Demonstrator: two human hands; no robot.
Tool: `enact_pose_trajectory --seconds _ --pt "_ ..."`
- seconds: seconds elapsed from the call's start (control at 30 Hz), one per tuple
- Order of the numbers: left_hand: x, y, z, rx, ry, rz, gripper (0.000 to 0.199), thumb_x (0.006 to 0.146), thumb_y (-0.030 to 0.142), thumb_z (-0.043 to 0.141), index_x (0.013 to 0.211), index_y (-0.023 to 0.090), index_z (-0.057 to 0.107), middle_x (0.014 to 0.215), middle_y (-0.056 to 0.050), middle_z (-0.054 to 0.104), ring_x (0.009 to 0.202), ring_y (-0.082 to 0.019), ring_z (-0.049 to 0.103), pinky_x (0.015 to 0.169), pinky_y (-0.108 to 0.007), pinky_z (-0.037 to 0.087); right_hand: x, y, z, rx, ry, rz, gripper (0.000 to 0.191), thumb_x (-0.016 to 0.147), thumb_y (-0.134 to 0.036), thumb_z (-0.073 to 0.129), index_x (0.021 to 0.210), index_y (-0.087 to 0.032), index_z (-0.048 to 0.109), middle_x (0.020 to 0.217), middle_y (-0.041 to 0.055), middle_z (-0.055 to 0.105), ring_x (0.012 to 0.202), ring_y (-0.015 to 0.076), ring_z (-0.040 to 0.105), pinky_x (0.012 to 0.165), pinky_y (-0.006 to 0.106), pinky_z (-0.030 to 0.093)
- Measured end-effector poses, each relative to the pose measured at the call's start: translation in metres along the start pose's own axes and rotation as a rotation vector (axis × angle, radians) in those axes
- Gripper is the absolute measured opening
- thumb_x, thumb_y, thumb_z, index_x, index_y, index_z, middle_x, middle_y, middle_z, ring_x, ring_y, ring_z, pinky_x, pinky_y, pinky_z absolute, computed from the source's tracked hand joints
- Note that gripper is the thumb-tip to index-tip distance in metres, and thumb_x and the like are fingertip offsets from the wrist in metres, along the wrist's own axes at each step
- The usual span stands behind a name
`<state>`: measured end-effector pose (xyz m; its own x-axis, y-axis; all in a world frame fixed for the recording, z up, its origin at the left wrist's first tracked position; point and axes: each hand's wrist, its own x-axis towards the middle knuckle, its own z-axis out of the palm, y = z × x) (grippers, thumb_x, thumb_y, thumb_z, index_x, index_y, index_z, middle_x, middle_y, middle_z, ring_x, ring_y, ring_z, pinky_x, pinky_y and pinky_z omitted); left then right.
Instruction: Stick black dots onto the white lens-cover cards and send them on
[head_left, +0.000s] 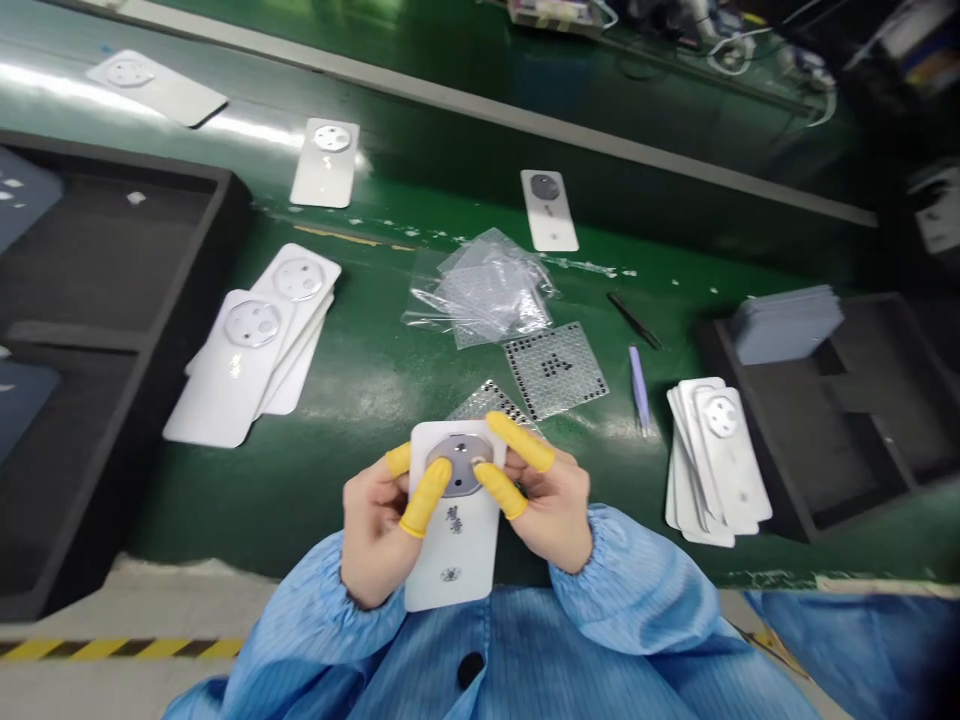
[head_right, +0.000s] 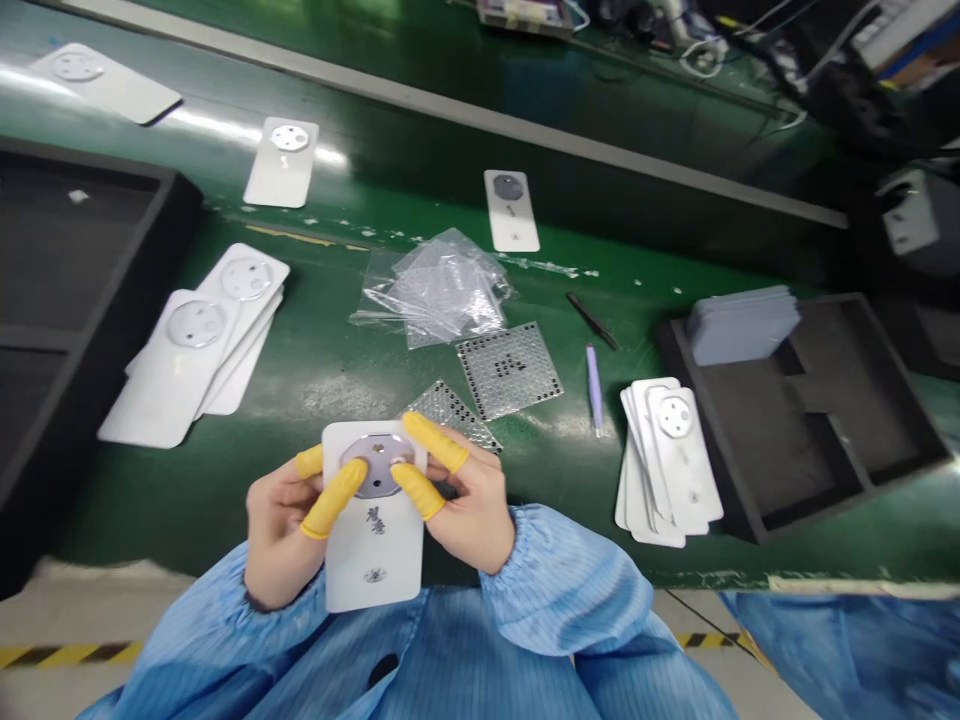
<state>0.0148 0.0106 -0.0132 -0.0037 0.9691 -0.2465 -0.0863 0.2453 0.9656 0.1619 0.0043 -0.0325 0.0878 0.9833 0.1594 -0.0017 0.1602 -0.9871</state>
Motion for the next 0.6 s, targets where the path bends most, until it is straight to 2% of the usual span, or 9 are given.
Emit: enact_pose_trajectory --seconds 0.07,0.13,0.27,0.33,0.4,0.47,0.5,0.6 --pt "-0.001 -0.006 -0.001 0.104 0.126 0.042 0.023 0.063 0.024 0.082 0.081 0.015 0.073 0.051 0.003 0.064 0.043 -0.011 0.058 0.040 -0.015 0.047 0.001 0.002 0.002 0.024 -0.023 0.055 0.047 0.081 -0.032 0.070 0.126 -0.026 0.058 0.120 0.0067 0.065 0.097 0.0185 0.070 0.079 0.029 0.063" --pt "0.001 -0.012 -0.001 0.175 0.141 0.048 0.026 0.061 0.027 0.082 0.083 0.015 0.072 0.056 0.002 0.068 0.048 -0.013 0.062 0.044 -0.016 0.050 0.005 0.004 0.001 -0.017 -0.029 0.065 0.054 0.077 -0.037 0.074 0.127 -0.026 0.057 0.121 0.0061 0.063 0.102 0.0200 0.067 0.084 0.030 0.061" --pt "0.010 -0.022 0.004 0.234 -0.083 0.007 0.030 0.071 0.039 0.073 0.090 0.016 0.069 0.077 -0.004 0.075 0.069 -0.021 0.071 0.061 -0.023 0.059 0.009 0.003 -0.005 -0.131 0.041 -0.028 0.055 0.072 -0.034 0.079 0.123 -0.028 0.060 0.110 0.0027 0.066 0.101 0.0212 0.066 0.092 0.033 0.056" --pt "0.011 -0.023 0.010 0.284 -0.125 0.045 0.034 0.074 0.042 0.069 0.095 0.015 0.067 0.079 -0.005 0.076 0.070 -0.023 0.072 0.061 -0.025 0.059 0.008 0.000 -0.009 -0.172 0.075 -0.043 0.056 0.070 -0.033 0.080 0.123 -0.029 0.061 0.107 0.0023 0.066 0.100 0.0213 0.066 0.094 0.035 0.055" --pt "0.009 -0.018 0.012 0.396 -0.194 0.107 0.036 0.078 0.045 0.062 0.098 0.016 0.065 0.079 -0.006 0.076 0.069 -0.024 0.073 0.057 -0.027 0.059 0.006 -0.004 -0.021 -0.176 0.090 -0.025 0.054 0.072 -0.036 0.078 0.122 -0.028 0.061 0.108 0.0029 0.066 0.097 0.0202 0.067 0.090 0.035 0.057" --pt "0.009 -0.003 0.011 0.563 -0.330 0.180 0.036 0.083 0.045 0.054 0.103 0.018 0.064 0.085 -0.007 0.077 0.074 -0.025 0.073 0.059 -0.029 0.060 0.006 -0.011 -0.052 -0.155 0.111 0.001 0.055 0.073 -0.042 0.076 0.123 -0.027 0.060 0.111 0.0042 0.066 0.094 0.0191 0.068 0.085 0.033 0.060" --pt "0.012 0.008 0.009 0.640 -0.404 0.230 0.036 0.085 0.045 0.050 0.106 0.019 0.063 0.092 -0.007 0.077 0.079 -0.026 0.074 0.063 -0.030 0.060 0.007 -0.016 -0.075 -0.161 0.129 0.005 0.057 0.073 -0.044 0.075 0.124 -0.026 0.059 0.114 0.0055 0.066 0.095 0.0193 0.068 0.084 0.034 0.060" --pt "0.038 0.048 0.014 0.791 -0.498 0.375 0.041 0.085 0.043 0.048 0.121 0.023 0.055 0.112 -0.006 0.073 0.094 -0.026 0.072 0.079 -0.035 0.060 0.008 -0.028 -0.169 -0.363 0.272 0.060 0.061 0.077 -0.043 0.073 0.132 -0.024 0.053 0.122 0.0083 0.064 0.102 0.0213 0.067 0.089 0.038 0.058"
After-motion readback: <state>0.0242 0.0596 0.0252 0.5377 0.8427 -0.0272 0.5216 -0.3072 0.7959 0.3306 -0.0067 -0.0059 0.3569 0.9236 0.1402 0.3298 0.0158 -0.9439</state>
